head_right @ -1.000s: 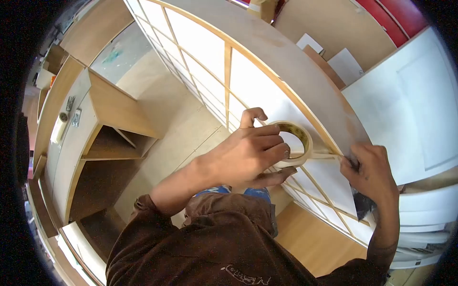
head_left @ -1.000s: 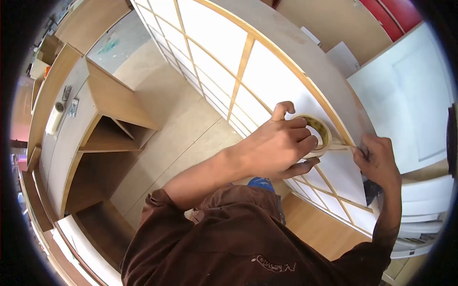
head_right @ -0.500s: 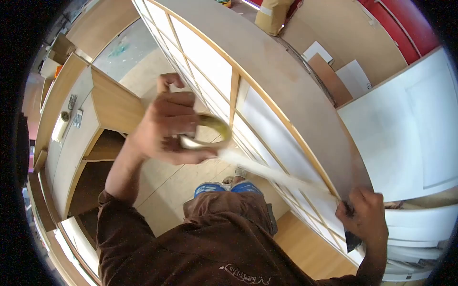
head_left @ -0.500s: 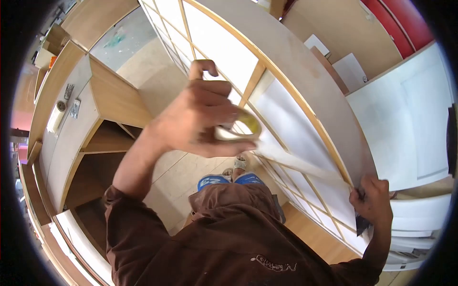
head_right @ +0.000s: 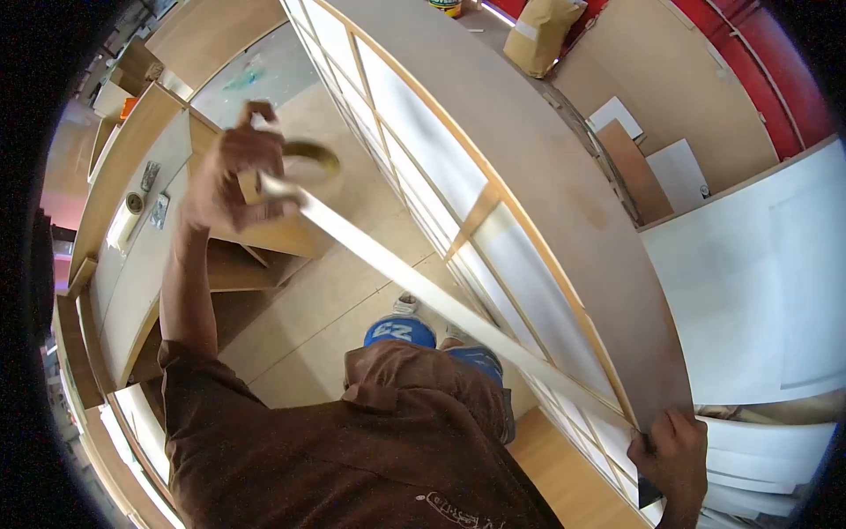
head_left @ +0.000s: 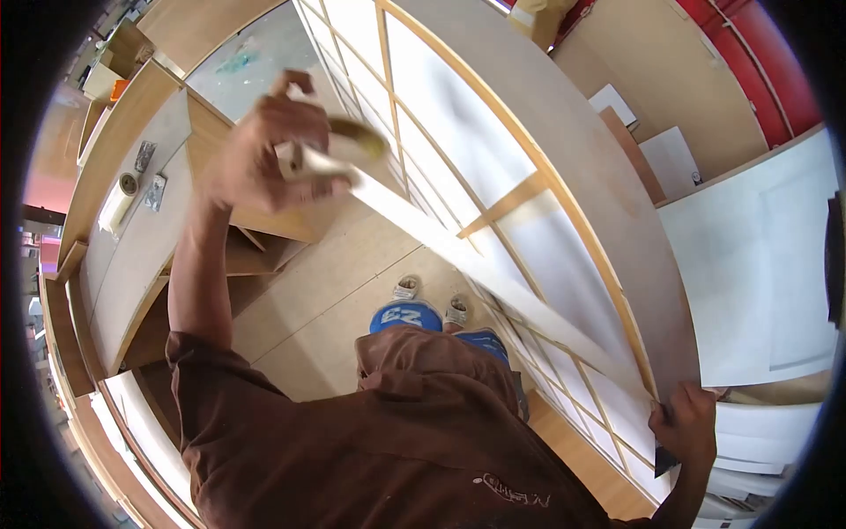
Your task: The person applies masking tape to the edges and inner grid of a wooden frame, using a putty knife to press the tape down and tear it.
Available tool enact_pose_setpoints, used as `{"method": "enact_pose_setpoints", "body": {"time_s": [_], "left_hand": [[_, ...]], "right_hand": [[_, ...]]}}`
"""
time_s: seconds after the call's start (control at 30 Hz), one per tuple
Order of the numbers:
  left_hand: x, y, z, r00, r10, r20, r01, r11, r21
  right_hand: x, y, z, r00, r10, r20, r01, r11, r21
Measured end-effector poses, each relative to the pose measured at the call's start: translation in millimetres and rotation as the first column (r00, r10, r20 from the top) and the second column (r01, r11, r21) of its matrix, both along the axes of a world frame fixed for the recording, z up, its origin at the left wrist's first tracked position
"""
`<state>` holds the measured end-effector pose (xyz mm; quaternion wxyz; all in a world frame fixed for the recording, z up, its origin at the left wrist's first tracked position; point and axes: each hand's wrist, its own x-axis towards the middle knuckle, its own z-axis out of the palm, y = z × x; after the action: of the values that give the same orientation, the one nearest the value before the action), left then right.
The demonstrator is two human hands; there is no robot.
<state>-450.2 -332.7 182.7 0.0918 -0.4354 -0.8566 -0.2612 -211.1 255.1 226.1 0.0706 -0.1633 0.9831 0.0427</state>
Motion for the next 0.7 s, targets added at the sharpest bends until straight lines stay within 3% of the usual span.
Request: {"method": "enact_pose_setpoints", "body": {"time_s": [0.1,0.27,0.4,0.47,0.53,0.57,0.67,0.7], "left_hand": [[-29.8,-34.3,1.2,0.99,0.074,-0.12,-0.082,0.995,-0.063],[-75.8,-59.6,-10.4,0.927,0.173,-0.334,-0.18,0.984,0.011],[-100.8,-84.0,-28.5,0.947,0.211,-0.241,-0.195,0.977,0.087],[-108.8,-86.1,-34.4,0.975,0.165,-0.145,-0.148,0.981,0.124],[-118.3,-86.3,-41.7,0.995,-0.012,0.094,-0.028,0.91,0.413],[-120.2,-86.6,-43.8,0.996,-0.012,0.093,-0.028,0.909,0.415],[-118.5,-67.7,-40.9,0.988,0.034,0.151,-0.098,0.89,0.444],[-115.7,-57.6,-40.0,0.97,0.241,0.036,-0.237,0.9,0.366]], "right_hand": [[6.3,6.4,-2.6,1.0,0.01,-0.006,-0.01,1.0,-0.006],[1.3,2.6,4.0,0.998,-0.033,0.045,0.035,0.999,-0.041],[1.4,0.3,3.6,0.999,-0.035,0.015,0.036,0.998,-0.05],[4.5,0.8,4.6,0.988,-0.136,0.072,0.14,0.989,-0.051],[4.6,-0.1,5.9,0.989,-0.132,0.06,0.134,0.99,-0.036],[5.3,2.2,6.4,0.98,-0.172,0.096,0.176,0.984,-0.039],[5.3,6.5,6.2,0.981,-0.164,0.103,0.168,0.985,-0.037],[5.6,5.3,5.8,0.99,-0.118,0.075,0.121,0.992,-0.034]]}}
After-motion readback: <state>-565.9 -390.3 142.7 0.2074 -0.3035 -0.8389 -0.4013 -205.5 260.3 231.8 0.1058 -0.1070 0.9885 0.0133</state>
